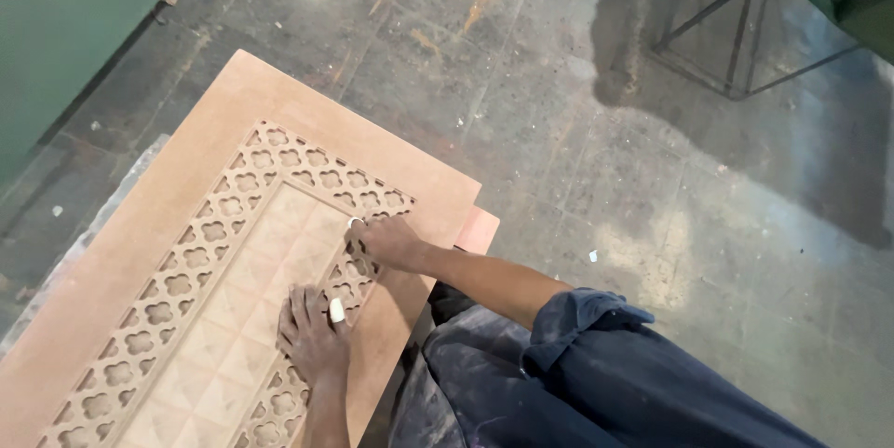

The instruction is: The person sands a large rectangular wooden panel with intricate cut-out patterns using a white sanding block. They move the block back and forth across the surface, focusing on the edges and patterned areas.

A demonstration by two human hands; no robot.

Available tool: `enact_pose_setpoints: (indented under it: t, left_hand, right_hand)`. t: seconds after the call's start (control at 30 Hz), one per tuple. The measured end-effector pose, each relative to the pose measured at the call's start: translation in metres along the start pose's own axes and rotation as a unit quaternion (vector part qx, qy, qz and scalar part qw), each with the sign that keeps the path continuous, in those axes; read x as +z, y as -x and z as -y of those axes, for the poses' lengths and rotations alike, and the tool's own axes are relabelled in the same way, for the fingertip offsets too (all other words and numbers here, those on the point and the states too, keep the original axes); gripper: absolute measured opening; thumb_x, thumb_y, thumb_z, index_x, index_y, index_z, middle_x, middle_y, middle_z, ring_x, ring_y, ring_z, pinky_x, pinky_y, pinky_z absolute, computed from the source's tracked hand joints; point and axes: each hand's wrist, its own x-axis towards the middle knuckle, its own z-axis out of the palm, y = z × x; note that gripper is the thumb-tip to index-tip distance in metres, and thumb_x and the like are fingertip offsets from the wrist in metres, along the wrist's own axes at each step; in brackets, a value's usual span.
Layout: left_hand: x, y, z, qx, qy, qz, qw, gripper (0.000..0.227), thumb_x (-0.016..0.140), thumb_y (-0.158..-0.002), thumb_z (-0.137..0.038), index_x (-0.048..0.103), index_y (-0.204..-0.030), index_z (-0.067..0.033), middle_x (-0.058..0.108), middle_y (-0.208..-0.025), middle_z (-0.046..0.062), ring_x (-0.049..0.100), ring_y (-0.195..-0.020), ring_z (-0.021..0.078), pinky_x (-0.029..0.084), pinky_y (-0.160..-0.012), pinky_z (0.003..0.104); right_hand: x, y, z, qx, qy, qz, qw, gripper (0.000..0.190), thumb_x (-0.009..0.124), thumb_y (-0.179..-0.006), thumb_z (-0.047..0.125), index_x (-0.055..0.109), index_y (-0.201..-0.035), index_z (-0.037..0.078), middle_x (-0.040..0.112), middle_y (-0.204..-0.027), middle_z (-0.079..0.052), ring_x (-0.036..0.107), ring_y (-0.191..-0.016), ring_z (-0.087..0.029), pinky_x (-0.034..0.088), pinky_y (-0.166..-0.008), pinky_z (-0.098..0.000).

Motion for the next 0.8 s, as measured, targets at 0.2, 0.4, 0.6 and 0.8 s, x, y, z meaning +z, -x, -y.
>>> enact_pose_setpoints:
  t: [0.2, 0.4, 0.6, 0.8]
  left_hand:
    - [0.003, -0.001, -0.002, -0.001, -0.025, -0.014, 1.0, 0.049, 0.062, -0.097, -0.038, 0.06, -0.138, -0.0098, 0.053, -0.154, 0.01, 0.049, -0.138, 0.0362, 0.037, -0.112, 0.057]
    - [0.005, -0.002, -0.002, 0.005, -0.017, -0.03, 0.999, 0.048, 0.06, -0.098, -0.037, 0.06, -0.137, -0.0101, 0.054, -0.152, 0.01, 0.05, -0.137, 0.036, 0.038, -0.112, 0.056]
    - [0.005, -0.002, -0.002, -0.002, -0.026, -0.024, 0.999, 0.049, 0.061, -0.096, -0.039, 0.06, -0.137, -0.0115, 0.055, -0.152, 0.009, 0.05, -0.137, 0.0356, 0.037, -0.112, 0.056]
    - [0.005, -0.003, -0.002, -0.013, -0.033, -0.015, 0.999, 0.048, 0.061, -0.098, -0.04, 0.06, -0.137, -0.0123, 0.055, -0.152, 0.008, 0.05, -0.137, 0.0352, 0.039, -0.11, 0.057]
  right_hand:
    - [-0.002, -0.002, 0.007, 0.022, -0.019, 0.012, 1.0, 0.026, 0.062, -0.092, 0.024, 0.062, -0.113, 0.011, 0.073, -0.084, -0.016, 0.072, -0.082, -0.035, 0.055, -0.068, -0.049]
    - [-0.004, -0.004, 0.007, 0.023, -0.024, 0.005, 0.999, 0.026, 0.058, -0.088, 0.015, 0.064, -0.113, 0.012, 0.074, -0.086, -0.016, 0.073, -0.082, -0.035, 0.055, -0.068, -0.0497]
    - [0.002, -0.006, 0.0, 0.015, -0.021, 0.022, 0.999, 0.026, 0.061, -0.088, 0.018, 0.062, -0.113, 0.009, 0.073, -0.085, -0.017, 0.073, -0.082, -0.035, 0.056, -0.069, -0.049]
    - [-0.007, -0.016, -0.031, -0.146, 0.037, 0.066, 0.986, 0.009, 0.062, -0.09, 0.018, 0.068, -0.094, 0.012, 0.073, -0.085, -0.013, 0.073, -0.081, -0.034, 0.055, -0.066, -0.0497]
